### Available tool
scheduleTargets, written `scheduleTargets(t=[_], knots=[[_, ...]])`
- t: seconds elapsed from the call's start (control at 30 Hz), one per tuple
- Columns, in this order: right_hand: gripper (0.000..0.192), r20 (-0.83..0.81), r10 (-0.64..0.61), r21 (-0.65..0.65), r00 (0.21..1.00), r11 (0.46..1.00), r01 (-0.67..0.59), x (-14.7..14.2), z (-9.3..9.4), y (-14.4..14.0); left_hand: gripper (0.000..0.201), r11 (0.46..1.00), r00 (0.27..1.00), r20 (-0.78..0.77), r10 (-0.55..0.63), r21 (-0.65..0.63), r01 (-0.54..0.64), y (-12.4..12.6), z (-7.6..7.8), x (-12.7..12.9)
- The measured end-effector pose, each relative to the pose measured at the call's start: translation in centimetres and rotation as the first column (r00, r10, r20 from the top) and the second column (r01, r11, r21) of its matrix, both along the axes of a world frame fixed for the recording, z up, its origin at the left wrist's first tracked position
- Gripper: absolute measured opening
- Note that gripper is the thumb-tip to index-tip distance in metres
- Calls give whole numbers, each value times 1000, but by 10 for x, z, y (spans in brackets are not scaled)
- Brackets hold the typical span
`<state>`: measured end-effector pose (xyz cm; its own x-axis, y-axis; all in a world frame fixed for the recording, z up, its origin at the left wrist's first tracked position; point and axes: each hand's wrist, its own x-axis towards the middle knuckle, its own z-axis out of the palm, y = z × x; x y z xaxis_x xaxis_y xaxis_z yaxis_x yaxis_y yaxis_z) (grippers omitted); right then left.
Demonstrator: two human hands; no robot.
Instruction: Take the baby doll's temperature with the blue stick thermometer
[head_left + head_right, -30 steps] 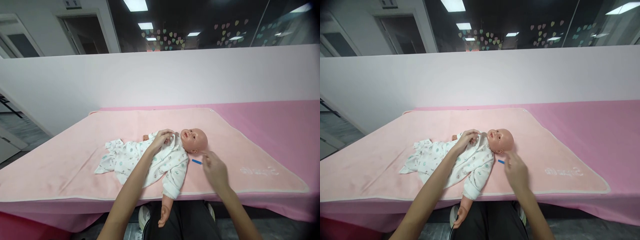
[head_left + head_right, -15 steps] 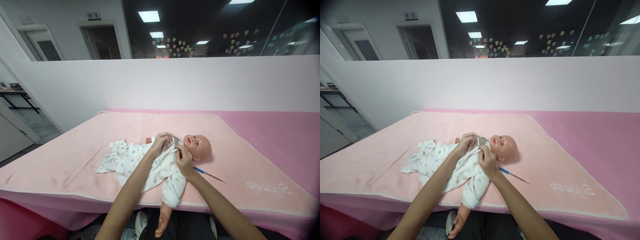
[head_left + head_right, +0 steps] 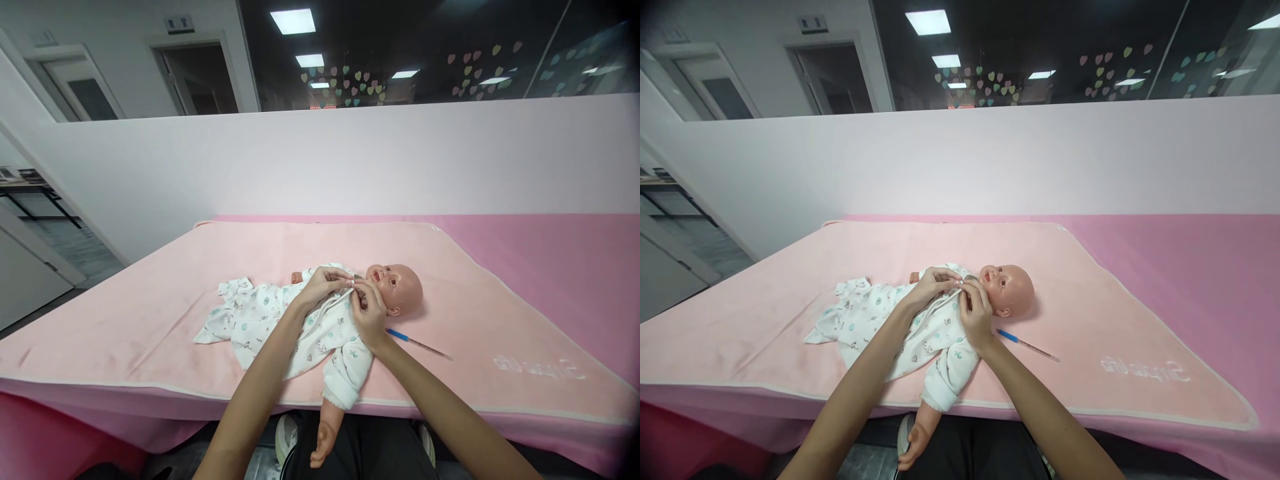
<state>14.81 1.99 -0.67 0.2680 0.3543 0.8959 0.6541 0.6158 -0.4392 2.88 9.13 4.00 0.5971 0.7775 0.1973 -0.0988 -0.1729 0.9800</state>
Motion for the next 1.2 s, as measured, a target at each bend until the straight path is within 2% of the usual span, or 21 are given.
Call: scheduleTargets(t=[0.2, 0.43, 0.63, 0.97, 1.2], knots=[[21, -10, 35, -18, 999, 999, -36, 0, -2, 0, 33, 1000, 1000, -25, 11, 5, -11, -3, 4, -1], [20, -5, 47, -27, 999, 999, -47, 1, -4, 1, 29, 997, 997, -47, -59, 51, 61, -6, 8, -2], [20, 10, 46, -40, 999, 998, -46, 2, -1, 0, 47, 983, 983, -96, -156, 81, 164, -2, 5, -7], [15, -24, 37, -69, 999, 997, -39, 1, -7, 1, 25, 990, 995, -102, 21, 140, -7, -3, 0, -5], [13, -12, 9, -74, 1000, 997, -10, 1, -6, 2, 23, 984, 988, -139, 66, 173, -42, -3, 2, -6]])
